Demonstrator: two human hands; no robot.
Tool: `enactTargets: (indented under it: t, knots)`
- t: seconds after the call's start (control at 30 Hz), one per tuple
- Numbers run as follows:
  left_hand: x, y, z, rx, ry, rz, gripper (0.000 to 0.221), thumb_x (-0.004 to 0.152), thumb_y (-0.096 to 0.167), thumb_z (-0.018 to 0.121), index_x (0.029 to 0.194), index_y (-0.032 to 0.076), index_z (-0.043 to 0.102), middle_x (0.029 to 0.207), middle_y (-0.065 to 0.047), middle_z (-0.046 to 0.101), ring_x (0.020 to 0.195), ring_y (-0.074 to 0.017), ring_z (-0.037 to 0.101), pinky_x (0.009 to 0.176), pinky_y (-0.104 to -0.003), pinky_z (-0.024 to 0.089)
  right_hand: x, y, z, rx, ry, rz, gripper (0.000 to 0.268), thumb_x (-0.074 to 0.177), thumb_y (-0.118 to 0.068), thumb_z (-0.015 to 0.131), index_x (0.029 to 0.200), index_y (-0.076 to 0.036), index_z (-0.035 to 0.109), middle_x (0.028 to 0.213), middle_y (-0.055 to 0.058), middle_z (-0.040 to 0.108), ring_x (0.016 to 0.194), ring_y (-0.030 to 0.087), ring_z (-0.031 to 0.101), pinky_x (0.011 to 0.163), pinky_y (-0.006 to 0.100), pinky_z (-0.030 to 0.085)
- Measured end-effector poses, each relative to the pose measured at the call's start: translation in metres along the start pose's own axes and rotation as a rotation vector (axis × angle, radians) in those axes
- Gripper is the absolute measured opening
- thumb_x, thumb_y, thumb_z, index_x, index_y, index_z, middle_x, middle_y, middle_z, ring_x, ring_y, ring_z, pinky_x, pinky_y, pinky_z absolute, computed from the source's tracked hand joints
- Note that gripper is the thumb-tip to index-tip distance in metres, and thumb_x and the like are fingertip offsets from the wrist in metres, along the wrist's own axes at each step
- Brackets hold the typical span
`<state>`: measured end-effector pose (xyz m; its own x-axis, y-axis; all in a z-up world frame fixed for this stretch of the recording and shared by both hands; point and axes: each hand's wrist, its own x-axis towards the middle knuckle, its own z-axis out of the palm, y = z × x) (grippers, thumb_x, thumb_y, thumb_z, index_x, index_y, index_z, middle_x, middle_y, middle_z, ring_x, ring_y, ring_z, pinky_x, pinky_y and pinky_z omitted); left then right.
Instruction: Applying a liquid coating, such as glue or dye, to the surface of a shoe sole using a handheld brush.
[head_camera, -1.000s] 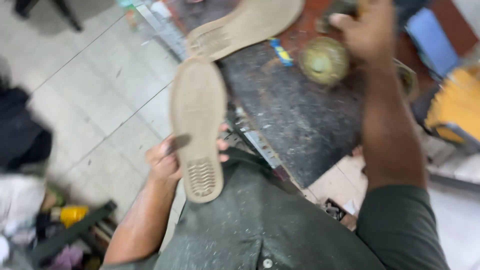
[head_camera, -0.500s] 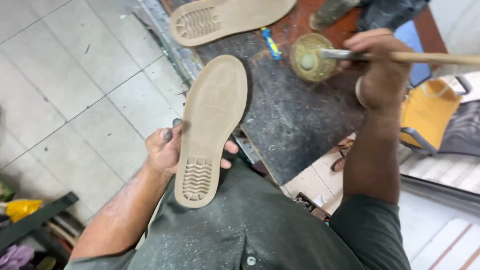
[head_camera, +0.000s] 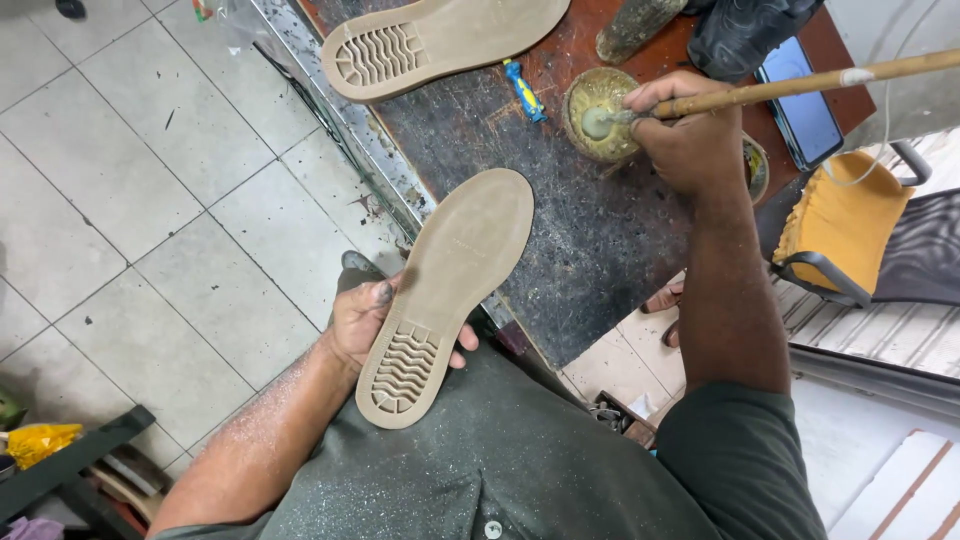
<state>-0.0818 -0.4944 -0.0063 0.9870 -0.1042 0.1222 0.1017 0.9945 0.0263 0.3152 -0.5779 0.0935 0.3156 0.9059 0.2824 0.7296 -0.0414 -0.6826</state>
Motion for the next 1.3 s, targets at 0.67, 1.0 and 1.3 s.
enactTargets:
  t: [0.67, 1.0, 1.3]
  knots:
    - [0.005, -0.025, -0.024, 0.006, 0.11, 0.177, 0.072, 0.099, 0.045, 0.057, 0.151, -0.003, 0.041, 0.124, -0.044, 0.059, 0.111, -0.0578, 0.063, 0.088, -0.071, 0.055, -0.035, -0.082, 0.062, 0.502, -0.148, -0.305, 0.017, 0.086, 0.015, 0.081, 0.093, 0.006, 0.068, 0.102, 0.027, 0.073, 0.085, 0.028, 0.074, 0.072, 0.032, 0.06]
    - [0.009, -0.037, -0.024, 0.075, 0.161, 0.336, 0.064, 0.102, 0.038, 0.049, 0.156, 0.005, 0.037, 0.126, -0.038, 0.06, 0.1, -0.059, 0.066, 0.079, -0.071, 0.059, -0.028, -0.093, 0.08, 0.465, -0.12, -0.291, 0.011, 0.088, 0.015, 0.081, 0.092, 0.013, 0.071, 0.101, 0.034, 0.072, 0.086, 0.037, 0.075, 0.067, 0.037, 0.058]
    - [0.011, -0.038, -0.036, 0.093, 0.13, 0.337, 0.066, 0.103, 0.035, 0.047, 0.161, 0.016, 0.024, 0.128, -0.037, 0.057, 0.102, -0.0598, 0.065, 0.081, -0.072, 0.059, -0.028, -0.085, 0.064, 0.331, -0.062, -0.249, 0.013, 0.09, 0.015, 0.084, 0.093, 0.012, 0.072, 0.099, 0.033, 0.073, 0.086, 0.04, 0.074, 0.07, 0.041, 0.058]
